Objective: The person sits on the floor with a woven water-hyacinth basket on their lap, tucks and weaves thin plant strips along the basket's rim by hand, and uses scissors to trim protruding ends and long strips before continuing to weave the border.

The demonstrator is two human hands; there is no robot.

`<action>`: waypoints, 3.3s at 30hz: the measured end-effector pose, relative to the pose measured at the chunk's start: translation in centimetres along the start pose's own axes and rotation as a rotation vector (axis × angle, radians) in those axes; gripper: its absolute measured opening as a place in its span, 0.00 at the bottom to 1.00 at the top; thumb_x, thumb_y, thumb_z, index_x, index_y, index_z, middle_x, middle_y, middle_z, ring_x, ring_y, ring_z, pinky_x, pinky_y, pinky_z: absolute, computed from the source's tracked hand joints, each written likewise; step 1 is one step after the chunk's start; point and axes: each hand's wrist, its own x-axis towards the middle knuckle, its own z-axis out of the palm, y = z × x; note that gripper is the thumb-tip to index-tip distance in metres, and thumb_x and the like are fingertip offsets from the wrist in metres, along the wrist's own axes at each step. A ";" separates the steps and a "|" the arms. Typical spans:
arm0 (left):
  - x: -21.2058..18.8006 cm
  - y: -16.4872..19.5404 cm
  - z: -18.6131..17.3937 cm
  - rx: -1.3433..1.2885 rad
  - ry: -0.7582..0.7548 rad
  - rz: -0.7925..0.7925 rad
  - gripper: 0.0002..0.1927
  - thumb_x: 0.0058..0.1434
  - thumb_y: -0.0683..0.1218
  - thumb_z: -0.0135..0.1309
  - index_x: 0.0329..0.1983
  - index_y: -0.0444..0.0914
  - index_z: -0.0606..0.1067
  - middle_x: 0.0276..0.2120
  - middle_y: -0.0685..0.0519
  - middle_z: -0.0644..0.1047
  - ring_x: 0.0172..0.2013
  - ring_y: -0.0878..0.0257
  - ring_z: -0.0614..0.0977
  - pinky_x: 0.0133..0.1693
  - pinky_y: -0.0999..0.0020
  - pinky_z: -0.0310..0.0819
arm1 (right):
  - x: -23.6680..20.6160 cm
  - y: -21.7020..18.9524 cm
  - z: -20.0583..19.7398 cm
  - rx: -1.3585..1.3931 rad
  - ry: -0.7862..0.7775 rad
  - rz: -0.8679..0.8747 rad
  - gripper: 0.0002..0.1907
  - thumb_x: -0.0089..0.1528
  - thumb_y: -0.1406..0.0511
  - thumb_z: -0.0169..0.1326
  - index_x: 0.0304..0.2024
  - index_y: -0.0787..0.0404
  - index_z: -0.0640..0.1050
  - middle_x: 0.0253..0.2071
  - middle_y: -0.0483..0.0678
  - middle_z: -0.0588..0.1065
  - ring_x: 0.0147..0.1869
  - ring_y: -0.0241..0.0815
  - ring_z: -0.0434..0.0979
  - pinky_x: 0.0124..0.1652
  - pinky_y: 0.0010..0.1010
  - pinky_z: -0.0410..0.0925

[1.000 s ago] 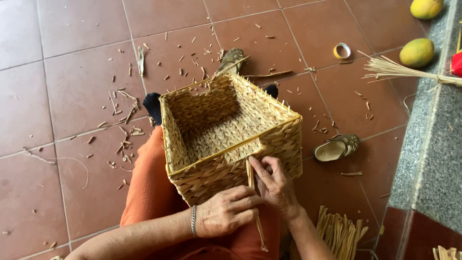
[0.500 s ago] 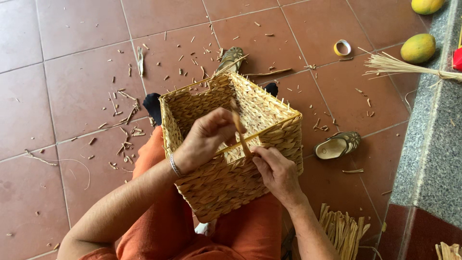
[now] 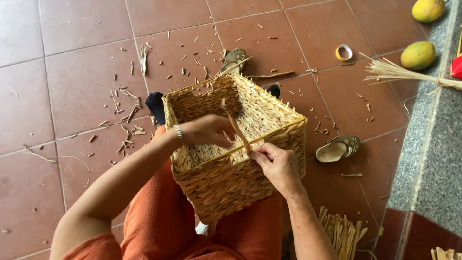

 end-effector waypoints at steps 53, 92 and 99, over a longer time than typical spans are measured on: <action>1.6 -2.3 1.6 -0.405 0.113 -0.241 0.10 0.67 0.46 0.52 0.38 0.34 0.78 0.31 0.45 0.85 0.31 0.58 0.88 0.35 0.62 0.84 | -6.6 1.2 4.9 -0.422 0.273 -0.469 0.33 0.54 0.79 0.59 0.62 0.55 0.73 0.39 0.47 0.67 0.40 0.43 0.73 0.43 0.36 0.72; 2.7 -2.2 3.9 -0.384 -0.101 -0.126 0.19 0.54 0.47 0.68 0.48 0.35 0.83 0.36 0.49 0.86 0.35 0.66 0.84 0.38 0.69 0.81 | -5.2 0.6 4.5 -0.245 0.307 -0.403 0.14 0.62 0.66 0.63 0.46 0.64 0.74 0.32 0.45 0.74 0.29 0.39 0.77 0.29 0.27 0.73; 1.9 -0.4 2.9 -0.335 -0.108 -0.144 0.21 0.57 0.48 0.64 0.53 0.38 0.79 0.36 0.51 0.85 0.35 0.65 0.86 0.39 0.69 0.84 | -4.8 0.6 4.5 -0.242 0.337 -0.433 0.06 0.64 0.71 0.60 0.38 0.62 0.74 0.28 0.45 0.75 0.28 0.35 0.77 0.27 0.29 0.72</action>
